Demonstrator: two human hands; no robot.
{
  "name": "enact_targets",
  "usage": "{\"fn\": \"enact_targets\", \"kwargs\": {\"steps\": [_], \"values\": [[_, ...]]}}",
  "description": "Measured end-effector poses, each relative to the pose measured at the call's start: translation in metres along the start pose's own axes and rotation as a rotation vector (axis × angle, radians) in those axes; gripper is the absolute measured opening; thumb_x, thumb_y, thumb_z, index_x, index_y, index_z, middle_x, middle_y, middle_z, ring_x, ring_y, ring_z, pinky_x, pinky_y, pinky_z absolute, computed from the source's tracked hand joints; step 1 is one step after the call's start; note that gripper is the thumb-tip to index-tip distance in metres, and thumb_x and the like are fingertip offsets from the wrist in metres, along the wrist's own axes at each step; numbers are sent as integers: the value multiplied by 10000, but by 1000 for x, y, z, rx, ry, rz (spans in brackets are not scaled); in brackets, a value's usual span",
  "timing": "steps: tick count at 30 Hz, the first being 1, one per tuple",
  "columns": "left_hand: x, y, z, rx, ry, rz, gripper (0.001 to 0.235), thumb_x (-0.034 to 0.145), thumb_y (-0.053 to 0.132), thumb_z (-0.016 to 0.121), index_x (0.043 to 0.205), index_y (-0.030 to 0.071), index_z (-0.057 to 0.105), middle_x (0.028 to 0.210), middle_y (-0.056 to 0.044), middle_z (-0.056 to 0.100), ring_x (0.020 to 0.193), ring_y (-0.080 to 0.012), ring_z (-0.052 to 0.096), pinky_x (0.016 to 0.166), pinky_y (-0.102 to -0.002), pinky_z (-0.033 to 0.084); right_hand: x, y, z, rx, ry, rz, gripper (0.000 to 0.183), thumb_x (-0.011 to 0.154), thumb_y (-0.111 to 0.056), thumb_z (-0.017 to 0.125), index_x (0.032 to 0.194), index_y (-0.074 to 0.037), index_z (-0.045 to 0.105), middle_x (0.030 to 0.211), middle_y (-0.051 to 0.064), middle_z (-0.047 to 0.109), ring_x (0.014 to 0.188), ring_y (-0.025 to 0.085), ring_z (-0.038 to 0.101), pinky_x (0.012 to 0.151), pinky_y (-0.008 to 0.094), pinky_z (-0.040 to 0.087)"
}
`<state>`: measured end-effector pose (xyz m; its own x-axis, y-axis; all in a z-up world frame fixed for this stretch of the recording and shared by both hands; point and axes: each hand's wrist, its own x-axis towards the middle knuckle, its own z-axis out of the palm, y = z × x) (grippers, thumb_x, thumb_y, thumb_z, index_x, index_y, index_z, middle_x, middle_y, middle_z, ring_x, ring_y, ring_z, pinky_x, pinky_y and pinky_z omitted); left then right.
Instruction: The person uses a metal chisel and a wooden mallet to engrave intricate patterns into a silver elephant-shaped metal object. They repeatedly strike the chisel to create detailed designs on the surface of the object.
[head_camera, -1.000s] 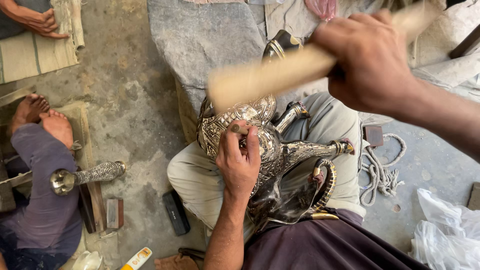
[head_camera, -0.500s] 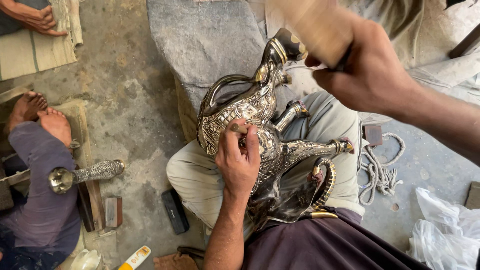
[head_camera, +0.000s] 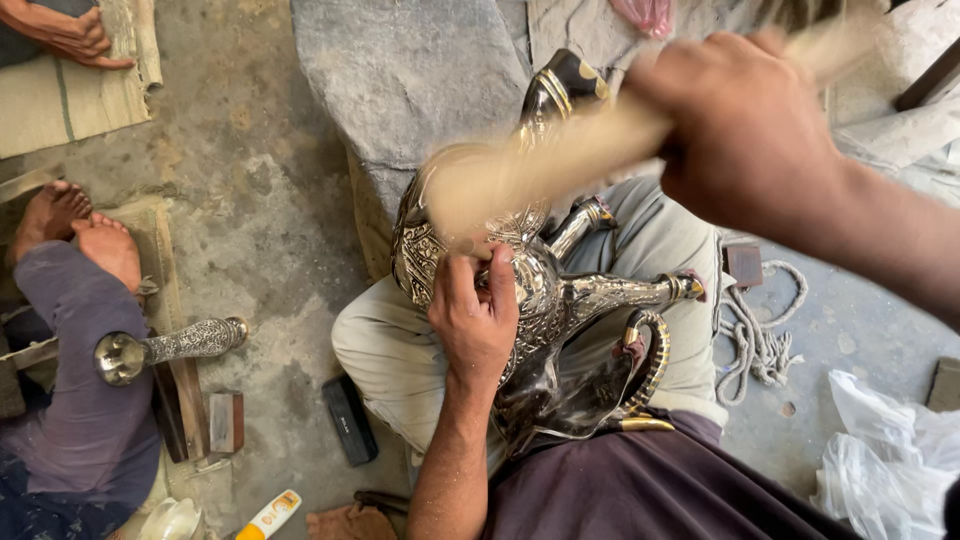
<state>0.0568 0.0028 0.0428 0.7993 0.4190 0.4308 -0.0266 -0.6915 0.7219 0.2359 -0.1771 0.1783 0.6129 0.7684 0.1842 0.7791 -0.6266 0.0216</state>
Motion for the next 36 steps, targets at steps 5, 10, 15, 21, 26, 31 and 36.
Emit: {"fn": "enact_targets", "kwargs": {"steps": [5,10,15,21,26,31,36], "values": [[-1,9,-16,-267,132,-111,137,1073,104,649,1153,5,597,1021,-71,727,806,-108,725,523,-207,531,-23,-9,-16,-214,81,-82,249,871,-240,741,1111,-180,715,863,5,670,688,139,605,655,328,464],[-8,10,-18,-242,129,-71,163,1090,81,619,1188,-26,546,1082,-93,732,867,-93,756,552,-200,556,-30,2,-3,-187,-618,297,540,934,-666,574,1028,-135,594,761,18,678,567,141,607,529,313,427],[-7,4,-5,-127,63,-12,171,1048,100,672,1135,-5,569,968,-60,721,733,-79,684,478,-231,453,-35,4,35,192,-320,168,364,965,-373,566,1143,-56,576,824,57,635,523,146,554,423,317,452],[-2,1,-7,-17,20,97,143,1055,121,675,1130,33,591,995,-50,710,789,-144,659,549,-258,500,-30,-3,43,42,-353,89,313,1036,-394,507,1136,-103,566,772,42,630,500,163,554,401,320,446],[-4,-1,-4,8,60,150,165,1092,141,649,1177,24,570,1014,-44,685,873,-172,670,678,-316,562,-21,-20,21,77,-392,37,328,1019,-392,484,1156,-98,533,787,37,637,549,149,567,422,301,445],[-16,-19,0,90,0,60,188,1034,149,676,1133,-2,624,763,-40,585,623,-164,574,546,-353,489,-19,-37,6,416,-286,-49,296,955,-319,609,1123,-89,531,800,60,628,548,166,588,419,327,472],[-19,-25,5,80,17,106,192,1063,163,658,1126,-8,599,754,-33,560,598,-161,546,560,-360,478,-17,-37,1,189,-260,-115,251,960,-293,610,1141,-134,539,819,44,615,577,176,603,432,330,491]]}}
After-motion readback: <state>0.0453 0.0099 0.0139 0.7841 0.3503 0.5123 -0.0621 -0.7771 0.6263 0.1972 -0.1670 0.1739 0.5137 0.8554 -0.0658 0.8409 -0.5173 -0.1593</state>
